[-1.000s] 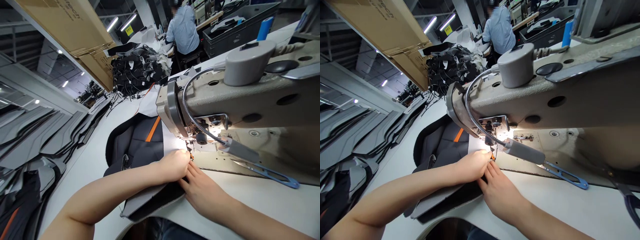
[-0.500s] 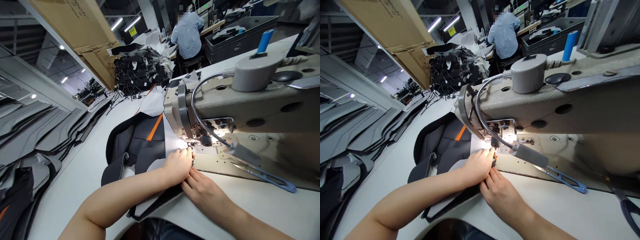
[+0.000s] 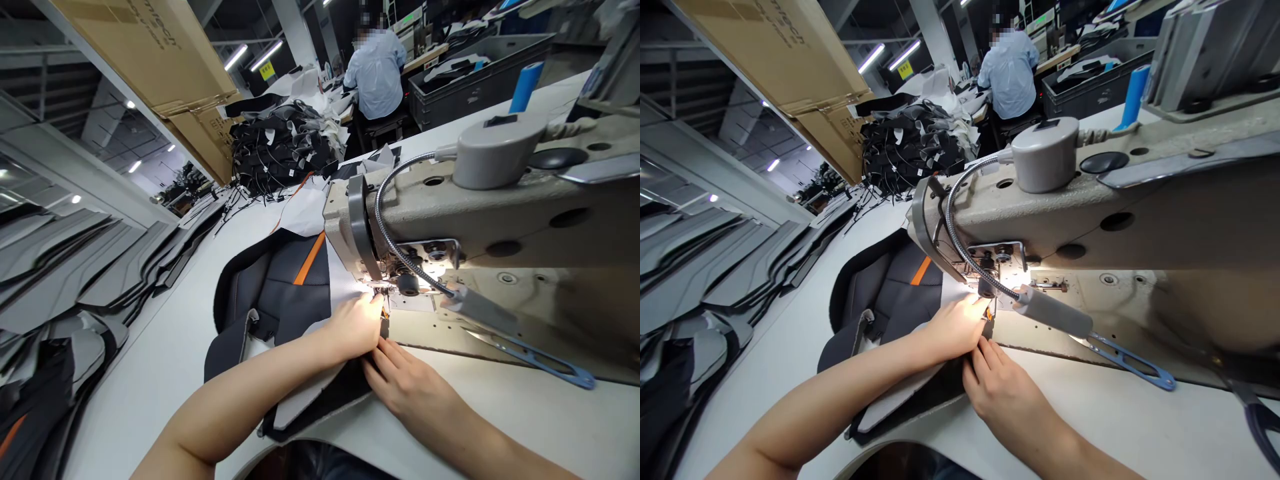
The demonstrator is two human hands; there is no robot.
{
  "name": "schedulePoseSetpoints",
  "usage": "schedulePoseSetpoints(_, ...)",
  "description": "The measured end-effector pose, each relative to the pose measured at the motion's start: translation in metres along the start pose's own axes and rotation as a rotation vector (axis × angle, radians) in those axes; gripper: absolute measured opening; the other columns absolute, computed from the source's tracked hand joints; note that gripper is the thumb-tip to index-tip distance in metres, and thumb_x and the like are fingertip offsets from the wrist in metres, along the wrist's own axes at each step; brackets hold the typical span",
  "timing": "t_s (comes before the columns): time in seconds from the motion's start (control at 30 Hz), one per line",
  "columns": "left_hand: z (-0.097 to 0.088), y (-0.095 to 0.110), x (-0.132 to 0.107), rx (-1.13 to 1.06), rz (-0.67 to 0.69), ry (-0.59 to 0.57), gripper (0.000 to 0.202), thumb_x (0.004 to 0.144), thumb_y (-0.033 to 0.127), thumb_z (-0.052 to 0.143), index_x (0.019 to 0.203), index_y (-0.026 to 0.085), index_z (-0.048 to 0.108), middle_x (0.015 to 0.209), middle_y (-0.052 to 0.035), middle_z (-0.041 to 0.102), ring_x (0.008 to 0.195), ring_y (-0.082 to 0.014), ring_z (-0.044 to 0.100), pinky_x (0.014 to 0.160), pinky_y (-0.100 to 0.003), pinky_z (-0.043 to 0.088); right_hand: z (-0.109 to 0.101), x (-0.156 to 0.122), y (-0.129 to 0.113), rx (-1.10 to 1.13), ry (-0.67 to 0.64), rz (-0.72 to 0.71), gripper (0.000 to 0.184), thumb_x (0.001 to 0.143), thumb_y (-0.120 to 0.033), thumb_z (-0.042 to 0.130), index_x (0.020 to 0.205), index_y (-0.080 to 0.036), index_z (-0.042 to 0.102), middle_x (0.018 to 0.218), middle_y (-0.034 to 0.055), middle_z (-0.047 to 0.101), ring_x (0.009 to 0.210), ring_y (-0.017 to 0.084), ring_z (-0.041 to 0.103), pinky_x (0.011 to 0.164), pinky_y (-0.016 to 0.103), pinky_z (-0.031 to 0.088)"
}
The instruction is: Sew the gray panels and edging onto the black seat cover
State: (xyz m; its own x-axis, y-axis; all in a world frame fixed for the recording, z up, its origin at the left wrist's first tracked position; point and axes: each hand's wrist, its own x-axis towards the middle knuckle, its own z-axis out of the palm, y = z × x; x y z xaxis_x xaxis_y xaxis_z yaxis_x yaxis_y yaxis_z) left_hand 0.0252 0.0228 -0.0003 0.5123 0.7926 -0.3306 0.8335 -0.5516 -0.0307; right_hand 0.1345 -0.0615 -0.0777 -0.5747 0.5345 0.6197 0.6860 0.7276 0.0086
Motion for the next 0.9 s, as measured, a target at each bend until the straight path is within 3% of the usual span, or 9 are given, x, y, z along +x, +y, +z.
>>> schedulePoseSetpoints(0.2,0.014,-0.003,0.010,-0.091,0.061,0.073,0.022,0.089,0.011,0.037,0.098,0.014,0.057,0.102,-0.0079,0.057,0.086,-0.0159,0.056,0.079,-0.027,0.048,0.007,-0.008,0.008,0.033,0.018,0.028,0.036,0.071,-0.008,0.050,0.105,-0.004,0.062,0.112,0.0205,0.062,0.109,0.031,0.055,0.095,0.040,0.045)
schedulePoseSetpoints(0.33,0.019,-0.003,0.018,-0.029,0.064,0.113,0.022,0.091,0.013,0.037,0.099,0.012,0.058,0.103,-0.0086,0.057,0.091,-0.0180,0.054,0.082,-0.029,0.048,-0.002,-0.002,0.018,0.136,-0.013,0.024,0.022,0.076,-0.009,0.053,0.095,-0.012,0.063,0.106,0.0142,0.063,0.107,0.026,0.055,0.100,0.039,0.040)
schedulePoseSetpoints(0.43,0.007,0.001,0.009,0.102,0.068,0.102,0.024,0.091,0.014,0.039,0.106,0.014,0.058,0.108,-0.0109,0.056,0.103,-0.0236,0.050,0.084,-0.034,0.048,-0.010,0.005,0.017,0.248,-0.132,0.002,0.006,0.079,-0.014,0.057,0.080,-0.019,0.061,0.087,0.0063,0.064,0.092,0.021,0.059,0.098,0.040,0.040)
schedulePoseSetpoints(0.5,-0.009,0.005,-0.004,0.217,0.025,0.089,0.028,0.090,0.016,0.042,0.115,0.015,0.055,0.117,-0.0135,0.054,0.112,-0.0287,0.046,0.088,-0.043,0.045,-0.010,0.007,0.011,0.202,-0.168,-0.025,0.005,0.079,-0.015,0.058,0.079,-0.018,0.061,0.086,0.0075,0.065,0.088,0.022,0.060,0.094,0.042,0.042)
schedulePoseSetpoints(0.57,-0.027,0.008,-0.018,0.303,-0.052,0.024,0.034,0.089,0.014,0.044,0.122,0.015,0.051,0.120,-0.0157,0.053,0.113,-0.0313,0.046,0.088,-0.049,0.044,-0.006,0.006,0.000,0.093,-0.125,-0.033,0.011,0.077,-0.016,0.058,0.085,-0.014,0.065,0.093,0.0134,0.066,0.090,0.027,0.061,0.089,0.044,0.044)
schedulePoseSetpoints(0.67,-0.042,0.011,-0.030,0.311,-0.078,-0.137,0.032,0.088,0.010,0.041,0.117,0.012,0.053,0.102,-0.0143,0.061,0.095,-0.0271,0.058,0.074,-0.037,0.050,0.002,0.003,-0.013,-0.020,-0.041,-0.002,0.022,0.073,-0.017,0.058,0.090,-0.006,0.067,0.094,0.0216,0.066,0.087,0.033,0.063,0.081,0.046,0.047)
schedulePoseSetpoints(0.73,-0.038,0.014,-0.031,0.274,-0.003,-0.200,0.030,0.089,0.011,0.039,0.115,0.011,0.053,0.091,-0.0118,0.063,0.081,-0.0241,0.062,0.063,-0.031,0.049,0.003,0.001,-0.015,-0.040,-0.031,0.007,0.021,0.071,-0.014,0.056,0.086,-0.006,0.067,0.089,0.0222,0.067,0.084,0.032,0.063,0.077,0.045,0.048)
schedulePoseSetpoints(0.9,-0.006,0.019,-0.023,0.294,0.115,-0.275,0.047,0.089,0.010,0.037,0.135,0.006,0.035,0.090,-0.0130,0.066,0.075,-0.0244,0.064,0.056,-0.031,0.047,-0.007,0.001,-0.004,-0.041,-0.014,-0.017,0.024,0.065,-0.007,0.048,0.080,-0.010,0.067,0.081,0.0169,0.066,0.078,0.027,0.062,0.076,0.039,0.050)
